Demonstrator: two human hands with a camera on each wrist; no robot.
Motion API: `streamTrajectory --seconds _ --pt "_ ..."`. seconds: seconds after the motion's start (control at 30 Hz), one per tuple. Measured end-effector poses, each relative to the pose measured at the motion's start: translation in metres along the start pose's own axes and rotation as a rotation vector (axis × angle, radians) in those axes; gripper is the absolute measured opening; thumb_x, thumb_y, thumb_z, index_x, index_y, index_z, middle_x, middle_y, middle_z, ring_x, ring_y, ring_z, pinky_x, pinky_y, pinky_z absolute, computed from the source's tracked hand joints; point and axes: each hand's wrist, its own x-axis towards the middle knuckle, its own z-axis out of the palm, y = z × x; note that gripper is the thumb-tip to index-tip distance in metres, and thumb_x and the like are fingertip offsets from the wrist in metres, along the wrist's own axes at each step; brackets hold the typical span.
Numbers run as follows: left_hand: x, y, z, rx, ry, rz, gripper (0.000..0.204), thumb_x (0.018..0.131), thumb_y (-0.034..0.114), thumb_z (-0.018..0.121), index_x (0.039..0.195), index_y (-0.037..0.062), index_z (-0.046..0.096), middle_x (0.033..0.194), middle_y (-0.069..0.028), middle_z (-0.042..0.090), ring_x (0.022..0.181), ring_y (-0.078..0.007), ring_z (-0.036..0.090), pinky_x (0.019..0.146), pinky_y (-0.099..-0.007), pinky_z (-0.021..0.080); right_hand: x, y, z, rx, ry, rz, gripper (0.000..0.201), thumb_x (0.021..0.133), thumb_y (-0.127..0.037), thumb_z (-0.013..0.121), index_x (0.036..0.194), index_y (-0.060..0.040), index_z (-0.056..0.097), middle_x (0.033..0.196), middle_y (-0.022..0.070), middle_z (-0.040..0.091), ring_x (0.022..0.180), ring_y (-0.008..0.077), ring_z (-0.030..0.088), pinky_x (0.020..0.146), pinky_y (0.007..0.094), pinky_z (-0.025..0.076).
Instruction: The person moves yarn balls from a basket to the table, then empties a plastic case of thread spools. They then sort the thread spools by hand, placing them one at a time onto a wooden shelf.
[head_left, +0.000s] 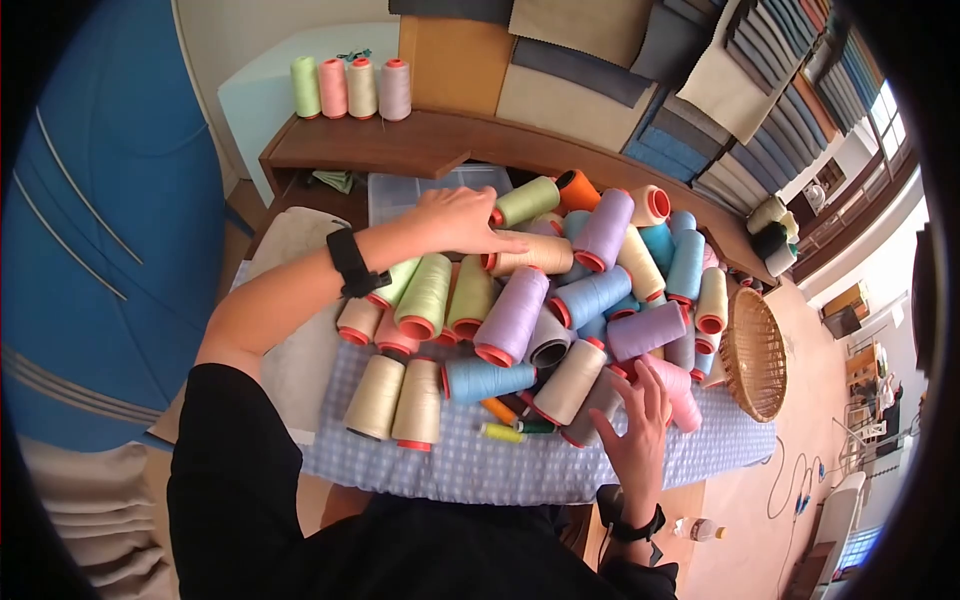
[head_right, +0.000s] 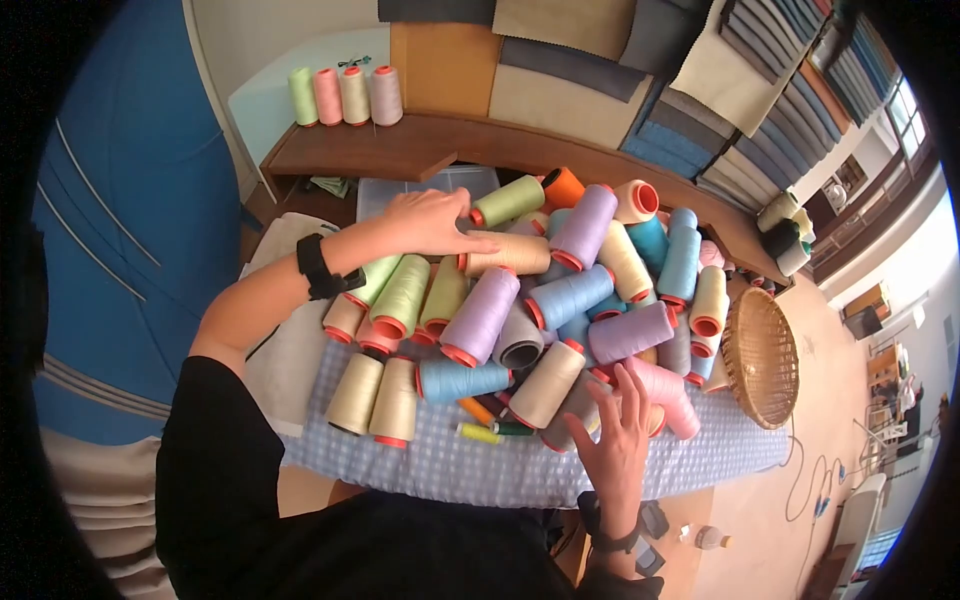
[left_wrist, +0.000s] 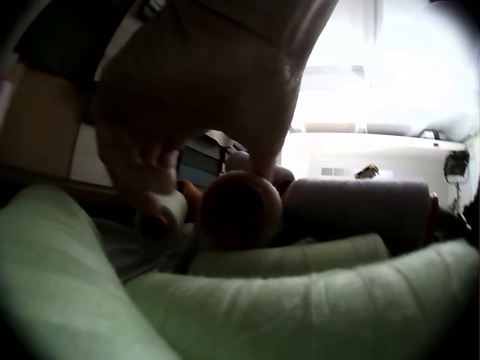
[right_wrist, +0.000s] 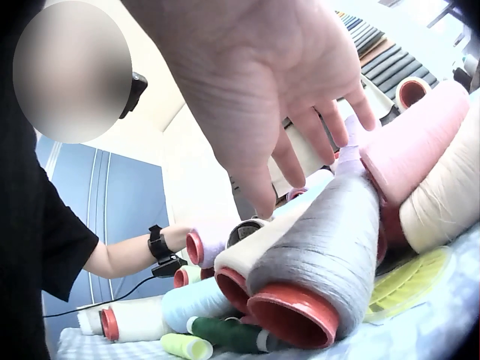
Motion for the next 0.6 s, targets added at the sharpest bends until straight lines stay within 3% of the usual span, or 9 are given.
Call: streamTrajectory --seconds 0.03,0.07,0.13,0.23,0.37,0.47,0.5,0.57,0.6 --pt "0.015 -0.012 0.011 -0.184 -0.131 0.132 0.072 0.068 0.064 0.065 0.098 -0.0009 0.060 0.093 -0.0178 0.065 0.088 -0.0272 0.063 0.073 -0.0356 0.049 -0.003 0.001 0.000 -0.011 0.016 0.010 0.054 0.063 -0.011 0.077 0.113 -0.0099 0.056 0.132 0.0155 0.042 0.115 0.0356 0.044 0.093 0.0433 0.039" --pt "0.020 -0.015 0.017 -0.185 -0.129 0.134 0.072 0.068 0.064 0.065 0.098 -0.0009 0.060 0.093 -0.0178 0.065 0.088 -0.0272 0.063 0.073 -0.0356 0.049 -0.005 0.002 -0.001 -0.013 0.017 0.009 0.054 0.063 -0.011 0.077 0.113 -0.0099 0.056 0.132 0.0155 0.042 0.115 0.0356 0.044 0.093 0.0433 0.039" --pt "0.024 -0.015 0.020 -0.296 -0.271 0.256 0.058 0.070 0.054 0.070 0.088 -0.0006 0.061 0.085 -0.0157 0.065 0.080 -0.0258 0.063 0.068 -0.0334 0.049 -0.007 0.005 -0.002 0.029 -0.010 0.077 0.063 0.062 -0.013 0.078 0.120 -0.0118 0.052 0.137 0.0173 0.036 0.122 0.0375 0.038 0.097 0.0468 0.035" --pt "0.023 -0.010 0.002 -0.217 -0.260 0.281 0.050 0.072 0.048 0.071 0.080 -0.0004 0.063 0.075 -0.0116 0.065 0.070 -0.0201 0.062 0.063 -0.0319 0.048 -0.017 0.015 0.004 0.027 0.002 0.128 0.071 0.062 -0.018 0.079 0.126 -0.0127 0.048 0.141 0.0179 0.031 0.129 0.0384 0.030 0.101 0.0517 0.028" --pt "0.020 -0.021 -0.034 -0.492 -0.411 0.046 0.040 0.077 0.042 0.069 0.075 0.0027 0.064 0.064 -0.0023 0.058 0.058 -0.0085 0.054 0.053 -0.0241 0.043 -0.024 0.029 0.011 0.055 -0.038 0.166 0.074 0.062 -0.027 0.079 0.127 -0.0123 0.047 0.142 0.0179 0.029 0.132 0.0398 0.024 0.103 0.0539 0.023" --pt "0.028 -0.058 -0.045 -0.920 -0.437 -0.020 0.039 0.084 0.037 0.063 0.099 0.0012 0.062 0.081 -0.0038 0.060 0.067 -0.0097 0.056 0.057 -0.0235 0.048 -0.024 0.034 0.012 0.045 -0.063 0.165 0.073 0.062 -0.028 0.080 0.126 -0.0119 0.049 0.142 0.0180 0.029 0.133 0.0401 0.022 0.103 0.0537 0.023" --pt "0.028 -0.066 -0.044 -0.917 -0.439 -0.023 0.039 0.084 0.037 0.063 0.099 0.0012 0.062 0.081 -0.0038 0.060 0.067 -0.0097 0.056 0.057 -0.0235 0.048 -0.023 0.033 0.012 0.049 -0.063 0.167 0.073 0.062 -0.028 0.080 0.126 -0.0119 0.049 0.142 0.0180 0.029 0.133 0.0401 0.022 0.103 0.0537 0.023" --pt "0.031 -0.077 -0.044 -1.338 -0.294 -0.067 0.042 0.084 0.036 0.064 0.108 0.0019 0.058 0.100 -0.0077 0.060 0.085 -0.0132 0.059 0.070 -0.0269 0.052 -0.022 0.031 0.012 0.055 -0.060 0.182 0.072 0.061 -0.029 0.080 0.123 -0.0114 0.050 0.142 0.0178 0.029 0.133 0.0398 0.022 0.103 0.0536 0.023" --pt "0.034 -0.081 -0.041 -1.335 -0.298 -0.064 0.042 0.084 0.036 0.064 0.108 0.0019 0.058 0.100 -0.0077 0.060 0.085 -0.0132 0.059 0.070 -0.0269 0.052 -0.022 0.030 0.011 0.055 -0.057 0.186 0.072 0.061 -0.029 0.080 0.123 -0.0114 0.050 0.142 0.0178 0.029 0.133 0.0398 0.022 0.103 0.0536 0.023"
